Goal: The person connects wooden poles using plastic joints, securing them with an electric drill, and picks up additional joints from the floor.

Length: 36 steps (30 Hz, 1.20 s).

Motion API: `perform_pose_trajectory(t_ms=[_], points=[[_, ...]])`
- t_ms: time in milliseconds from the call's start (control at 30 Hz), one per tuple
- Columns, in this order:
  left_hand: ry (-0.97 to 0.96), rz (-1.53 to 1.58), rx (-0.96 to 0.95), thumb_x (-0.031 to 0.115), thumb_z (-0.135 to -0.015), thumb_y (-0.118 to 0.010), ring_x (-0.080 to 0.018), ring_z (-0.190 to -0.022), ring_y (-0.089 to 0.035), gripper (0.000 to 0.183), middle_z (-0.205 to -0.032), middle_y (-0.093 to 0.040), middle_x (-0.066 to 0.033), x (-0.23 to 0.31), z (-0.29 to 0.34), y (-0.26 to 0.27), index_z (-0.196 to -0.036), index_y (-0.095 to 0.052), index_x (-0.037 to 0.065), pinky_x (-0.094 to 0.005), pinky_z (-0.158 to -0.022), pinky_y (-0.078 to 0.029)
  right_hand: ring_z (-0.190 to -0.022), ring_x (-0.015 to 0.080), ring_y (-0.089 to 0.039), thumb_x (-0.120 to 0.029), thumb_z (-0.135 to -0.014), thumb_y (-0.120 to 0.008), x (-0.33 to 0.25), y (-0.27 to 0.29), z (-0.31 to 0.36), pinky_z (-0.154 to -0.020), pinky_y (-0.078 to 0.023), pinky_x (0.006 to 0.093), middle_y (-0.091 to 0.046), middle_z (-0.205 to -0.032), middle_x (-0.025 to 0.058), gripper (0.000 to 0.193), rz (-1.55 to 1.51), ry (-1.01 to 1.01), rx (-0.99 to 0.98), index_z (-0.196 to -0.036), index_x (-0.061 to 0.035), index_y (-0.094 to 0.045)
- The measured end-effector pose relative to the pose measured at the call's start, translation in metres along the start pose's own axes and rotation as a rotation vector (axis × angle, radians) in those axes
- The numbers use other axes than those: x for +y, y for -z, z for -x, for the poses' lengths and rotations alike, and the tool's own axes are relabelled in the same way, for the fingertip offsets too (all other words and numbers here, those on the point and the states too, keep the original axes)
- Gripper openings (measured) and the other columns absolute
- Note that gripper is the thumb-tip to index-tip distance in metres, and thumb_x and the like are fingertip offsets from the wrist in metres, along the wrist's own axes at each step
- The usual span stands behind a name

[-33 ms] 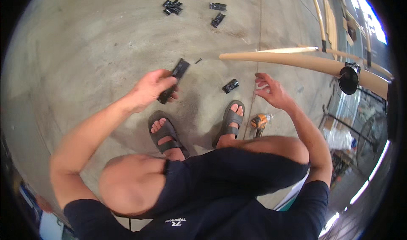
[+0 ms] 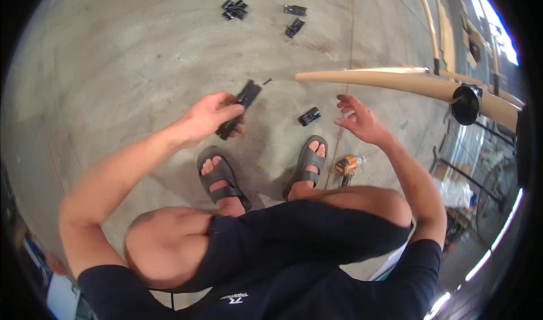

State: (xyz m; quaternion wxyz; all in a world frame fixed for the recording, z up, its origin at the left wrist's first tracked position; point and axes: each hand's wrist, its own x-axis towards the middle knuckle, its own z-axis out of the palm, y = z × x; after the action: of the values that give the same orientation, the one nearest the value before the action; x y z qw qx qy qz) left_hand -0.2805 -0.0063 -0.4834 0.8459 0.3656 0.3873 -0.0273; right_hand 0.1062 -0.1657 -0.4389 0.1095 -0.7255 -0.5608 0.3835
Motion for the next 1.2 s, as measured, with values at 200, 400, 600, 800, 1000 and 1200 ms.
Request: perform_pose_trajectory(t_ms=[200,400,600,800,1000,1200], points=[[-0.101,-0.038,0.194,0.015,-0.1,-0.065,-0.0217,-0.096,-0.071,0.041,-0.108,-0.068,-0.0141,-0.025,-0.072,-0.044,-0.131,-0.05,-0.006,-0.0357,-0.081,-0.058,-0.091,0.0181,-0.066,-0.02,-0.089,-0.078,-0.037,0.003,-0.043,-0.079,-0.052,0.0327,-0.072,-0.097,0.0101,0.025,0.065,0.128,0.304,-0.104,-0.0014,-0.069],[-0.373,0.65,0.415,0.008,-0.095,-0.069,-0.0221,-0.099,-0.07,0.038,-0.11,-0.068,-0.0101,-0.087,-0.176,-0.098,-0.128,-0.052,-0.001,-0.0378,-0.084,-0.058,-0.074,0.0171,-0.065,-0.018,-0.089,-0.078,-0.019,-0.006,-0.076,-0.071,-0.052,0.0308,-0.071,-0.085,0.0066,0.019,-0.307,0.589,0.328,-0.092,-0.0021,-0.068],[-0.465,0.788,0.657,0.003,-0.091,-0.071,-0.0222,-0.099,-0.069,0.036,-0.104,-0.067,-0.0072,-0.102,-0.229,-0.148,-0.122,-0.054,0.002,-0.0399,-0.079,-0.056,-0.066,0.009,-0.056,-0.018,-0.1,-0.068,-0.027,-0.025,-0.092,-0.064,-0.047,0.0257,-0.064,-0.072,0.0029,0.027,-0.85,0.366,0.248,-0.079,-0.0032,-0.059],[-0.45,0.844,0.731,0.001,-0.088,-0.072,-0.0131,-0.091,-0.062,0.045,-0.102,-0.065,-0.0033,-0.092,-0.242,-0.172,-0.128,-0.052,0.0,-0.0298,-0.079,-0.051,-0.06,0.0119,-0.051,-0.013,-0.101,-0.065,-0.056,-0.001,-0.078,-0.06,-0.044,0.0288,-0.055,-0.065,0.0034,0.031,-0.975,0.443,0.265,-0.074,-0.0052,-0.052],[-0.605,0.916,0.62,0.001,-0.092,-0.071,-0.0156,-0.096,-0.065,0.052,-0.11,-0.065,-0.0038,-0.081,-0.263,-0.187,-0.136,-0.044,0.004,-0.0349,-0.077,-0.054,-0.056,0.0135,-0.041,-0.01,-0.102,-0.06,-0.075,0.028,-0.07,-0.058,-0.042,0.0325,-0.045,-0.061,0.003,0.035,-1.079,0.482,0.31,-0.072,-0.0071,-0.044],[-0.624,1.048,0.591,-0.001,-0.093,-0.068,-0.0185,-0.104,-0.063,0.064,-0.117,-0.064,-0.0106,-0.056,-0.258,-0.209,-0.145,-0.031,0.002,-0.037,-0.088,-0.053,-0.054,0.0126,-0.038,-0.009,-0.103,-0.059,-0.074,0.04,-0.068,-0.057,-0.042,0.0329,-0.043,-0.06,0.0021,0.034,-1.115,0.531,0.333,-0.072,-0.0078,-0.044]])
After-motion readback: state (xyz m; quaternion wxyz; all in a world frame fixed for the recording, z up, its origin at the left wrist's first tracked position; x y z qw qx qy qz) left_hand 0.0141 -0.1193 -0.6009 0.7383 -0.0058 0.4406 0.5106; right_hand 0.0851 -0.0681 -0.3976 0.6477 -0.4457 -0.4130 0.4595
